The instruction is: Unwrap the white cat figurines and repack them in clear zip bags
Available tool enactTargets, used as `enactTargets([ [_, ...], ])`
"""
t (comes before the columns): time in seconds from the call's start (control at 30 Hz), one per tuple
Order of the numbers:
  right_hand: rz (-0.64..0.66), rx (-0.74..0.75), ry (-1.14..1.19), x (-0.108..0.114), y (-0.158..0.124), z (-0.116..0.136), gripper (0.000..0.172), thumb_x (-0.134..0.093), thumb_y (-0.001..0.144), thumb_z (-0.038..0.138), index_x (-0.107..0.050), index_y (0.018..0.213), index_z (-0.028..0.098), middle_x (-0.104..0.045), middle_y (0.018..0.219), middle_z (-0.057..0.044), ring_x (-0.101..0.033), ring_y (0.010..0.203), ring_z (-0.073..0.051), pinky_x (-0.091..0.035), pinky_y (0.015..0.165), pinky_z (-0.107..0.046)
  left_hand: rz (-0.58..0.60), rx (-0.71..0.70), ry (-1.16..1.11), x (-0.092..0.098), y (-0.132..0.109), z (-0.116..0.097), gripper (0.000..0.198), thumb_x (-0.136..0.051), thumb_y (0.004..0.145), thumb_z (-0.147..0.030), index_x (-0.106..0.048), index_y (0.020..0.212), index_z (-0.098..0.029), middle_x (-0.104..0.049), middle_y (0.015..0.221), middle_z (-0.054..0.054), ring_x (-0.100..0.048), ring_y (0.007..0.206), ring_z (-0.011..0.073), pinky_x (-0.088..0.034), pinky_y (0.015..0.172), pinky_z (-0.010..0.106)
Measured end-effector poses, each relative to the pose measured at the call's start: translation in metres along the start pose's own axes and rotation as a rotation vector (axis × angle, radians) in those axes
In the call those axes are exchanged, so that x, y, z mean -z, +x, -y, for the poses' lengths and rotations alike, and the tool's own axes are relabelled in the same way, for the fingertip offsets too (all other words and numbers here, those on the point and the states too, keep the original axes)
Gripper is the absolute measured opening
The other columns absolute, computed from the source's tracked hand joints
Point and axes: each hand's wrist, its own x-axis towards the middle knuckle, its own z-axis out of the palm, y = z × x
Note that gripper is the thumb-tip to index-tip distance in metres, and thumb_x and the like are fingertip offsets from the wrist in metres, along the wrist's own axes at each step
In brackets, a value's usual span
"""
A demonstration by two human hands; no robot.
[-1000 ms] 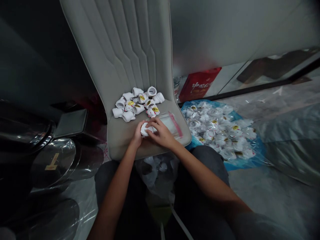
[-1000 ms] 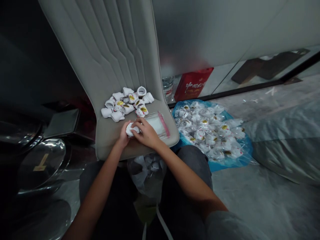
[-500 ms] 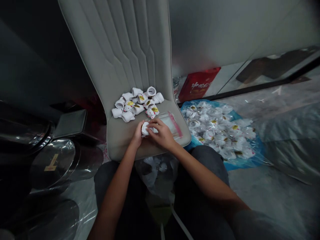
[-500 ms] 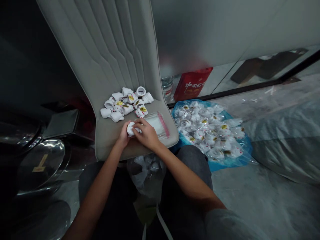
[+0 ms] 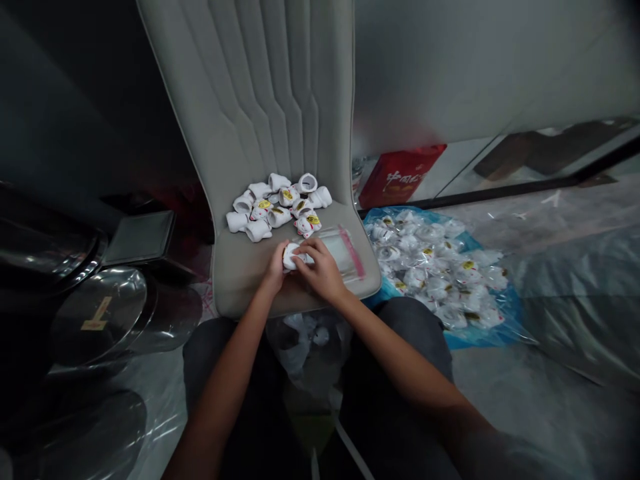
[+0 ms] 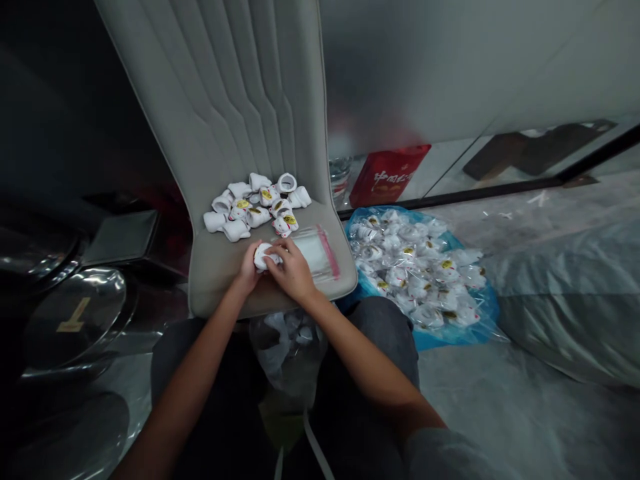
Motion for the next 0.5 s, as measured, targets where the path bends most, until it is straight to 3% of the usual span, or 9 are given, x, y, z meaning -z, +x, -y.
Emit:
enactTargets([
  [0.2,0.01,-0.006,-0.095,0.005,0.002,-0.006,0.019,-0.058,0.095,0.036,-0.071,0.098,0.022,-0.061,0.103,-0.01,-0.06,0.1,-0.025,-0.05,0.092,-0.043,-0.059,0.016,-0.096,-0.006,-0.007,0.0,0.03,-0.064,0.079,-0.046,-0.058,0.075,-0.017,-0.055,0.06,-0.004,-0.048,0.047,0.0086,-0.032,0.04,0.019],
  [0.4,0.078,-0.001,-0.113,0.017,0.007,-0.017,0.022,-0.049,0.099,0.033,-0.068,0.102,0.022,-0.06,0.105,-0.011,-0.059,0.101,-0.025,-0.05,0.093,-0.043,0.208,-0.073,-0.082,-0.001,-0.013,0.002,0.032,-0.075,0.074,-0.042,-0.061,0.091,-0.019,-0.062,0.079,-0.002,-0.058,0.065,0.0108,-0.042,0.048,0.017],
  [0.5,0.087,-0.004,-0.123,0.02,0.008,-0.021,0.021,-0.048,0.099,0.031,-0.067,0.103,0.021,-0.059,0.104,-0.01,-0.059,0.099,-0.025,-0.05,0.092,-0.044,0.241,-0.104,-0.017,0.002,-0.014,0.005,0.04,-0.079,0.073,-0.04,-0.062,0.103,-0.02,-0.065,0.091,0.001,-0.061,0.073,0.0116,-0.048,0.054,0.018],
])
